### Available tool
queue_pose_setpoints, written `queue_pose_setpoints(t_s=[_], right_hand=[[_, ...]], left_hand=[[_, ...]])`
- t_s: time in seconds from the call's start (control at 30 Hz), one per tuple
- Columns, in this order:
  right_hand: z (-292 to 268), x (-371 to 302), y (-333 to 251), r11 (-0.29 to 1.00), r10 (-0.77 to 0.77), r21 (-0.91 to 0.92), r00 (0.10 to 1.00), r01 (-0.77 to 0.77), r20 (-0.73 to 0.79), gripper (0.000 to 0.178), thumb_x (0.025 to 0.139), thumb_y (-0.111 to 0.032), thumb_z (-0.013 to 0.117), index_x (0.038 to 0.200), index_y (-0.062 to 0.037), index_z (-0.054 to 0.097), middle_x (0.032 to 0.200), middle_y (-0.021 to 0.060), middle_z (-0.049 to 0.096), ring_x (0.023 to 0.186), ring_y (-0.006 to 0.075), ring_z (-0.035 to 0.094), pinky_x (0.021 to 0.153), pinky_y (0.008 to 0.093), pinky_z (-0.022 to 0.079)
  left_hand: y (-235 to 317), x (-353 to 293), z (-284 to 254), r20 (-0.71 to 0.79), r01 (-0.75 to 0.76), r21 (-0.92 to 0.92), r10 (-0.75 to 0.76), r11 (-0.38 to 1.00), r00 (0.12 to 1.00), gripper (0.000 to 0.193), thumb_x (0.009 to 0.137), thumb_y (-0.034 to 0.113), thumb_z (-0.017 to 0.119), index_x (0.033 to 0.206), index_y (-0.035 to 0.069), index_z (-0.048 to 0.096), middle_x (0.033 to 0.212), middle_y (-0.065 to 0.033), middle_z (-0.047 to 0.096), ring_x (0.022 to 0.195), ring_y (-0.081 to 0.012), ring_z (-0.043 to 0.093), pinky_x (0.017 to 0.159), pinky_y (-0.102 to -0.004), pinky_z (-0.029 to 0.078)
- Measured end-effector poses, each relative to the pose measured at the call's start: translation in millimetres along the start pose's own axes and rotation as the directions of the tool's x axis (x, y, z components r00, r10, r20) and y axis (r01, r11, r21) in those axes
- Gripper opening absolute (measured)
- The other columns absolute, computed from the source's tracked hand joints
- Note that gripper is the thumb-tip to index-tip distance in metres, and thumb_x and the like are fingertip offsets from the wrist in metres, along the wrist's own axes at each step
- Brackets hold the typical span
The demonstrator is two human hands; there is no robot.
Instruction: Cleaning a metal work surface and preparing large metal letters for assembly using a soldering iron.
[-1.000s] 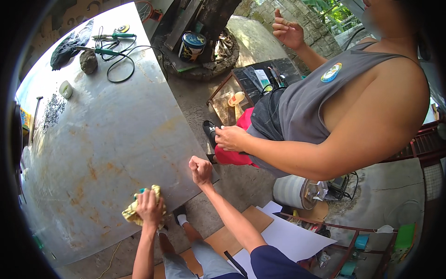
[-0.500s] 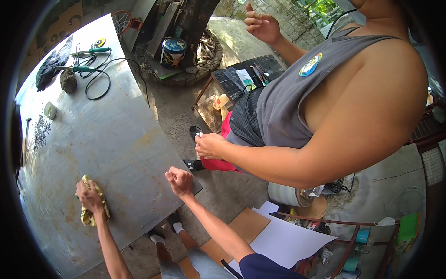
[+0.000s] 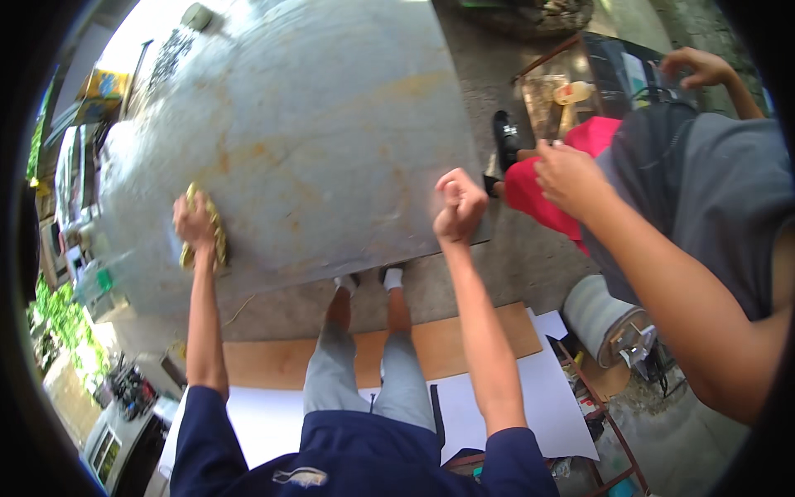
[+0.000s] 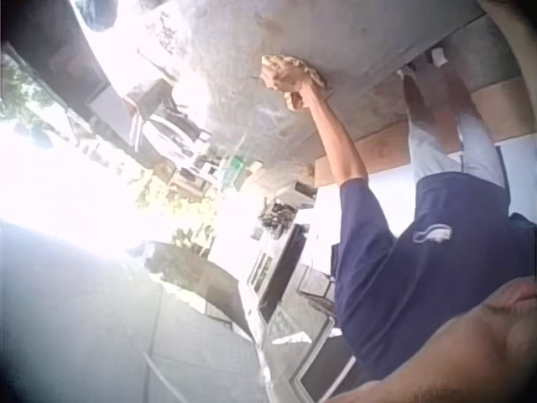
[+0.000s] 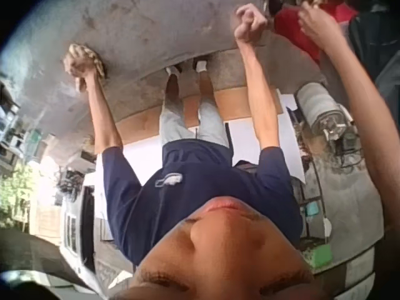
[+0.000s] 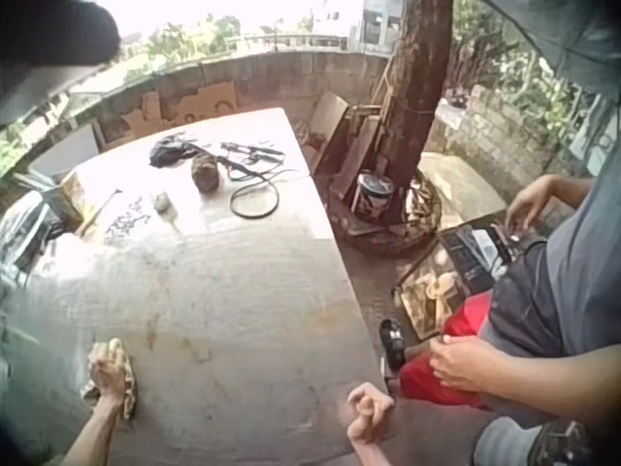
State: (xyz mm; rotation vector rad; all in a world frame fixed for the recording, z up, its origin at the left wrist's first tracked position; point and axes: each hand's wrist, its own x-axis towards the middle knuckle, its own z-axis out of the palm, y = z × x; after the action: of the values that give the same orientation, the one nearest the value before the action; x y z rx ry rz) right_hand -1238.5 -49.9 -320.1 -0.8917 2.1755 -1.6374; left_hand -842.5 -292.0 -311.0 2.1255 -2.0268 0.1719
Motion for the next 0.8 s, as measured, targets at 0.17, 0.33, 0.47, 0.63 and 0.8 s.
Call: queue_pose_setpoints(t_s=[0.17, 0.33, 0.47, 0.63, 0.8], right_hand=[[7, -3, 6, 0.982, -0.061, 0.171, 0.988, 0.085, -0.143, 0.055, 0.094, -0.056, 0.039, 0.095, -0.0016, 0.050, 0.073, 0.0011, 0.040, 0.060, 0.0089, 0.036, 0.052, 0.0244, 0.026], [-34, -17, 15, 0.884, 0.128, 0.467, 0.969, -0.015, -0.212, 0.070, 0.088, -0.069, 0.040, 0.105, -0.0021, 0.046, 0.083, 0.0048, 0.040, 0.058, 0.0094, 0.033, 0.051, 0.0229, 0.025], [-163, -71, 14, 0.993, -0.041, 0.107, 0.986, 0.058, -0.160, 0.078, 0.086, -0.074, 0.029, 0.084, 0.0006, 0.051, 0.076, 0.0057, 0.041, 0.060, 0.0115, 0.030, 0.052, 0.0254, 0.022], [-232, -184, 27, 0.973, 0.198, -0.091, 0.969, -0.213, -0.148, 0.075, 0.088, -0.072, 0.026, 0.074, -0.0027, 0.050, 0.066, 0.0010, 0.037, 0.060, 0.0101, 0.029, 0.053, 0.0258, 0.018], [-156, -247, 27, 0.922, 0.386, -0.028, 0.922, -0.387, -0.034, 0.072, 0.089, -0.069, 0.031, 0.070, -0.0022, 0.052, 0.065, 0.0021, 0.043, 0.057, 0.0109, 0.037, 0.052, 0.0261, 0.025]], left_hand=[[210, -76, 13, -0.194, -0.412, -0.305, 0.368, 0.859, 0.910, 0.026, 0.080, 0.029, 0.068, 0.081, 0.004, 0.060, 0.087, -0.0135, 0.061, 0.078, -0.0301, 0.058, 0.067, -0.0430, 0.049], [213, -190, -30, -0.089, -0.630, -0.506, 0.690, 0.589, 0.718, 0.025, 0.074, 0.025, 0.073, 0.084, 0.007, 0.059, 0.085, -0.0079, 0.057, 0.079, -0.0247, 0.057, 0.063, -0.0361, 0.050], [66, -111, -25, -0.008, -0.432, -0.240, 0.443, 0.869, 0.896, 0.021, 0.083, 0.026, 0.066, 0.086, 0.006, 0.060, 0.083, -0.0076, 0.058, 0.069, -0.0215, 0.053, 0.061, -0.0381, 0.046], [50, -17, -1, -0.065, 0.039, -0.087, -0.044, 0.995, 0.997, 0.029, 0.086, 0.031, 0.060, 0.098, 0.004, 0.059, 0.106, -0.0125, 0.062, 0.096, -0.0343, 0.059, 0.080, -0.0478, 0.046], [220, 5, 33, -0.200, -0.234, -0.228, 0.190, 0.945, 0.961, 0.022, 0.086, 0.027, 0.062, 0.092, 0.006, 0.062, 0.098, -0.0140, 0.065, 0.091, -0.0348, 0.061, 0.076, -0.0449, 0.049]])
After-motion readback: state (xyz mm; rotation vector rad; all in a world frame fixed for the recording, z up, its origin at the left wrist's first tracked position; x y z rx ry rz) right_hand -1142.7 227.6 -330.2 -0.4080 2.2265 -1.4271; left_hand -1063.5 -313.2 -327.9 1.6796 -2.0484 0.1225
